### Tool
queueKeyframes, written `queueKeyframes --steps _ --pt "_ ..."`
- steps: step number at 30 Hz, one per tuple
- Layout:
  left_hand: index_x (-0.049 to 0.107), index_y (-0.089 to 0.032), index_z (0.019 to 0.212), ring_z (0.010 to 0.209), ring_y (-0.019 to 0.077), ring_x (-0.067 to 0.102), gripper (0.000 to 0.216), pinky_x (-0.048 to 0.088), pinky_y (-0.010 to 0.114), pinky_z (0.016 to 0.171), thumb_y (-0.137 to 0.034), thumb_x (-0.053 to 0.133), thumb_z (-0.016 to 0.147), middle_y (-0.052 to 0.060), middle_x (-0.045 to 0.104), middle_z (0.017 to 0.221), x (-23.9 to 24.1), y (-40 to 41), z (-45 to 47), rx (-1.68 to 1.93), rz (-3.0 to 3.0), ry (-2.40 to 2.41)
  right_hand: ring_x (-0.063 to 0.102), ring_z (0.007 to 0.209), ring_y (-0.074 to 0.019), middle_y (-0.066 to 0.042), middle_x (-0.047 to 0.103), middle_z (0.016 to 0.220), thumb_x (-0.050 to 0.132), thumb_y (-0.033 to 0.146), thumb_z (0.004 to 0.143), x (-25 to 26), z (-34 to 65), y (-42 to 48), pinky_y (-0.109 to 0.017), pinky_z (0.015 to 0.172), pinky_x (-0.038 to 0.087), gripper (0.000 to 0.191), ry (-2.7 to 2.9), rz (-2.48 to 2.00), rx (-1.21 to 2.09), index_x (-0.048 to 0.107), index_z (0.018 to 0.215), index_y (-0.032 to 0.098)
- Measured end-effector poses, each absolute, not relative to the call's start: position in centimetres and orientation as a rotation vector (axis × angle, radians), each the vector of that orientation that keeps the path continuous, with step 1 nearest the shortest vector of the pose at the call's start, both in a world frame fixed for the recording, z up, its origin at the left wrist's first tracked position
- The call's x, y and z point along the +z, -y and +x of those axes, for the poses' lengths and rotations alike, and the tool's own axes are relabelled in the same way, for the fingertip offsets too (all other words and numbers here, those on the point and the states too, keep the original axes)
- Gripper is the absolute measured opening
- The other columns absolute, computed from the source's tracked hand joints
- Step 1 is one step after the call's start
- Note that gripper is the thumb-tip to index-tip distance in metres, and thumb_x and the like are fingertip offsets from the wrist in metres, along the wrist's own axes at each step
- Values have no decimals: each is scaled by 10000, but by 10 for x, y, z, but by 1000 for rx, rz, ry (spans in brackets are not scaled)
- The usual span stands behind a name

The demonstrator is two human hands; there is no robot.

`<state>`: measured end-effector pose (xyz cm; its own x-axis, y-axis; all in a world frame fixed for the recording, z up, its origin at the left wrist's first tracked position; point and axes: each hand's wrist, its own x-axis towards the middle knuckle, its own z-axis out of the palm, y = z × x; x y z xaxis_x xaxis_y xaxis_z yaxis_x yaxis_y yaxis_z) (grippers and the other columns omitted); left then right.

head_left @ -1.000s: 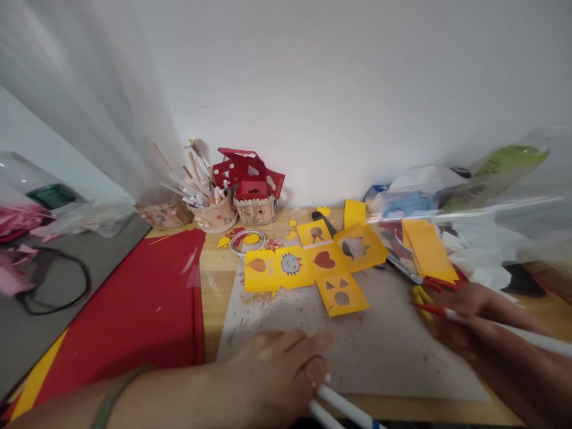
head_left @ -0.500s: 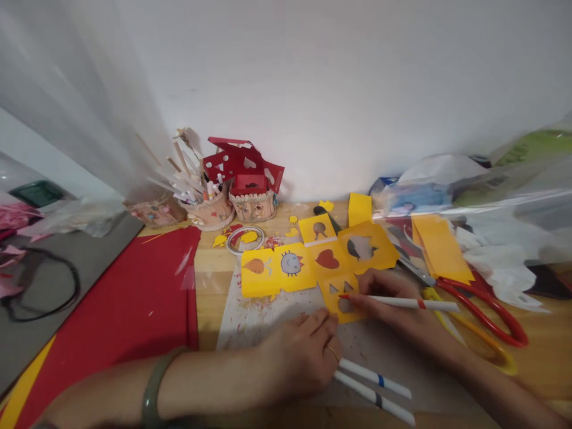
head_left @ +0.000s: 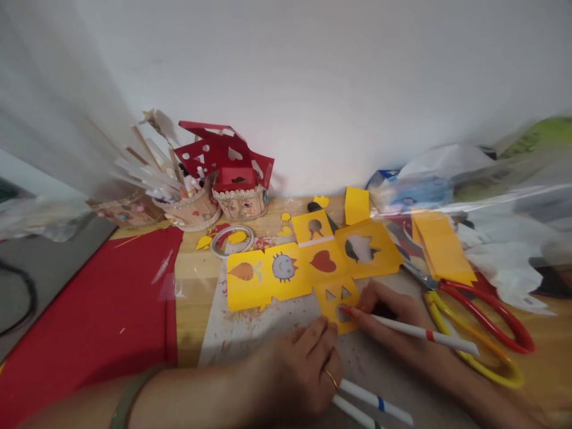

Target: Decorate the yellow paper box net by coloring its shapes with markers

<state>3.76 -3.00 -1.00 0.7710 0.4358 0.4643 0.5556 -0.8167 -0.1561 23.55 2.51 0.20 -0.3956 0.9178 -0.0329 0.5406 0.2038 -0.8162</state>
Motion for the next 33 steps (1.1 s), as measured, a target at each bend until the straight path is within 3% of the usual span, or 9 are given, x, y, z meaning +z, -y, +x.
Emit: queueKeyframes --steps 10,33 --pt "626 -87 882 968 258 636 252 542 301 734 -127 378 858 148 682 1006 -13 30 37 -596 -2697 765 436 507 -125 38 486 549 554 320 816 2 235 -24 -252 440 307 244 2049 -1348 1084 454 617 222" --pt "616 -64 883 966 272 637 250 543 317 740 -115 372 855 173 676 1009 -12 29 36 -638 -2713 733 463 550 -133 26 500 579 517 322 816 12 232 -25 -256 486 375 252 2066 -1358 1167 430 608 211"
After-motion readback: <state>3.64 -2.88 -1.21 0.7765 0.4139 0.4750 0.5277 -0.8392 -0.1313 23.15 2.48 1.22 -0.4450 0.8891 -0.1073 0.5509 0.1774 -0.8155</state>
